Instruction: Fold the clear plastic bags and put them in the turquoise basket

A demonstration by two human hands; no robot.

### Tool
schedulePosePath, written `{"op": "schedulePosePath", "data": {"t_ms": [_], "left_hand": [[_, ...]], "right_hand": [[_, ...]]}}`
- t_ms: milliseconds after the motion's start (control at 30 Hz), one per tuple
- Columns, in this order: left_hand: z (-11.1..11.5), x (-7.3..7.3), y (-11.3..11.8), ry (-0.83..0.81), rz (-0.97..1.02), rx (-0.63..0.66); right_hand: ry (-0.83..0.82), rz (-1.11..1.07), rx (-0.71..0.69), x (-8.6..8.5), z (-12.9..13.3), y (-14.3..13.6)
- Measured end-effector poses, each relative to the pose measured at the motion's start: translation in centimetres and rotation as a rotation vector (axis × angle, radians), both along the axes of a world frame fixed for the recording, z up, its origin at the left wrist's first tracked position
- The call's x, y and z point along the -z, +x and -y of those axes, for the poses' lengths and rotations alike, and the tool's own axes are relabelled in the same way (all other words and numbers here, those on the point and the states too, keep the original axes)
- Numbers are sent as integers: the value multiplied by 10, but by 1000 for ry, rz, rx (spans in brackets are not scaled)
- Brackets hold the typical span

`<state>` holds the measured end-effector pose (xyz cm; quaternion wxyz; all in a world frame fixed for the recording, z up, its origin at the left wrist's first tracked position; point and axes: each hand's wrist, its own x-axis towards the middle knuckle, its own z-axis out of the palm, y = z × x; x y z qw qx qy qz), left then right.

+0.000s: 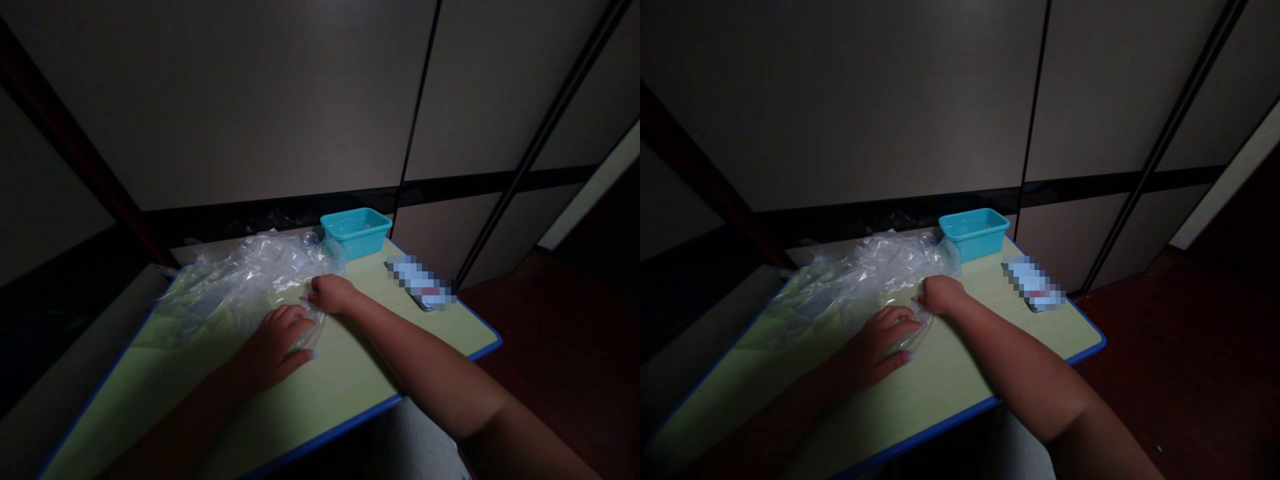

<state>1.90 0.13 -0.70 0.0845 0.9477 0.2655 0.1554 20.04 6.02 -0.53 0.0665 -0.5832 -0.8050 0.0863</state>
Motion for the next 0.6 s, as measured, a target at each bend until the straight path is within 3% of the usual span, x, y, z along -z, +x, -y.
{"op": "schedulePosePath", "data": {"t_ms": [100, 267, 433, 500, 600], "left_hand": [[1, -2, 0, 56, 48, -14], [0, -7, -10, 149, 368, -173], [-14, -2, -20, -226, 739, -379], [-17, 0, -20, -303, 719, -385], [-12, 0, -13, -181, 406, -224]], "right_hand": [[-11, -4, -1, 0, 0, 0], [-34, -8, -3, 0, -2, 0], [-63, -3, -14, -1, -3, 1], [-65, 2, -3, -3, -2, 2], [-57, 4, 17, -5, 1, 2]]}}
